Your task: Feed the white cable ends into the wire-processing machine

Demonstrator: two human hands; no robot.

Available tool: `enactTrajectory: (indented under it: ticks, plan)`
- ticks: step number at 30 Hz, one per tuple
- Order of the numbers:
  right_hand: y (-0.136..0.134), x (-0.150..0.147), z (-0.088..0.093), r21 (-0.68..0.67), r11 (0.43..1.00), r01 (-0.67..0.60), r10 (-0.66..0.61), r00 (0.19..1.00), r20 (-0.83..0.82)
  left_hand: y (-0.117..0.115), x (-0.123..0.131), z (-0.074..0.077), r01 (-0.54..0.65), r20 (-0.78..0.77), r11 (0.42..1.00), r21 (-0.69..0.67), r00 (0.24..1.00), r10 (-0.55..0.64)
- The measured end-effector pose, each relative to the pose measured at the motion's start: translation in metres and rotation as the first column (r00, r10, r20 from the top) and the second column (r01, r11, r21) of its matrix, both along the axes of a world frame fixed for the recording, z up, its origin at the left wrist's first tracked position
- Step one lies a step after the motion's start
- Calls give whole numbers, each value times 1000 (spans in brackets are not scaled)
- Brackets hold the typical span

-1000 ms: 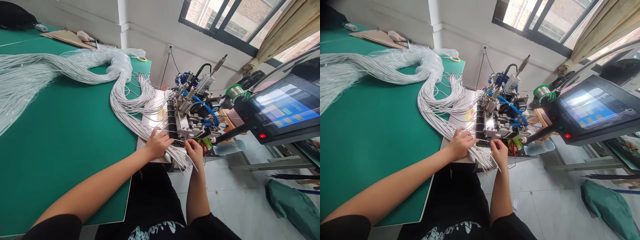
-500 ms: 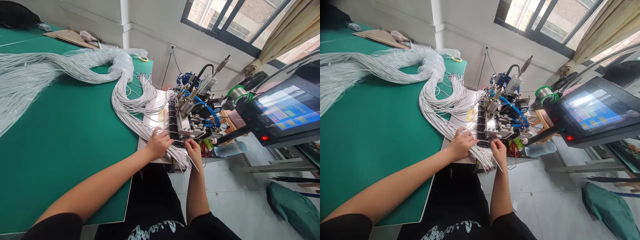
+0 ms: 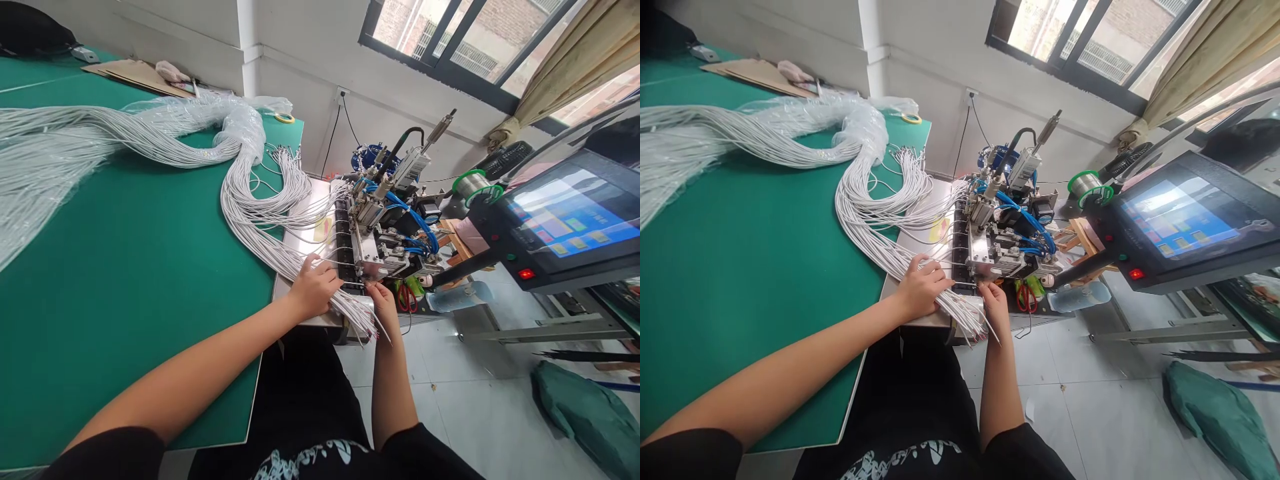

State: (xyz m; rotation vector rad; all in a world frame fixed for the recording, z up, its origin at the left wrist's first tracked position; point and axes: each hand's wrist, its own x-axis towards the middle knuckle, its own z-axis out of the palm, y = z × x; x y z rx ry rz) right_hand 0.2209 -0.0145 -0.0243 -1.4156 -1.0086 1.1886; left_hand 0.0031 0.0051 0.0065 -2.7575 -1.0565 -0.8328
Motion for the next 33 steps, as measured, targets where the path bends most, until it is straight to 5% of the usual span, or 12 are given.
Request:
enactTrajectory:
  ticks: [12, 18, 23, 33]
  plan:
    - [-24, 20, 10, 77, 994, 80, -82, 997, 16, 3, -1, -2, 55, 22, 998, 35, 998, -56]
    - [-42, 24, 37, 77, 991, -112, 99, 983, 152, 1, -2, 2, 86, 71, 991, 106, 993, -94]
    - [-46, 21, 57, 119, 928, -352, 303, 903, 305, 2, -2, 1, 82, 58, 985, 152, 994, -92]
    - [-57, 24, 63, 53, 938, -344, 328, 924, 196, 1, -4, 2, 150, -38, 974, 169, 989, -146]
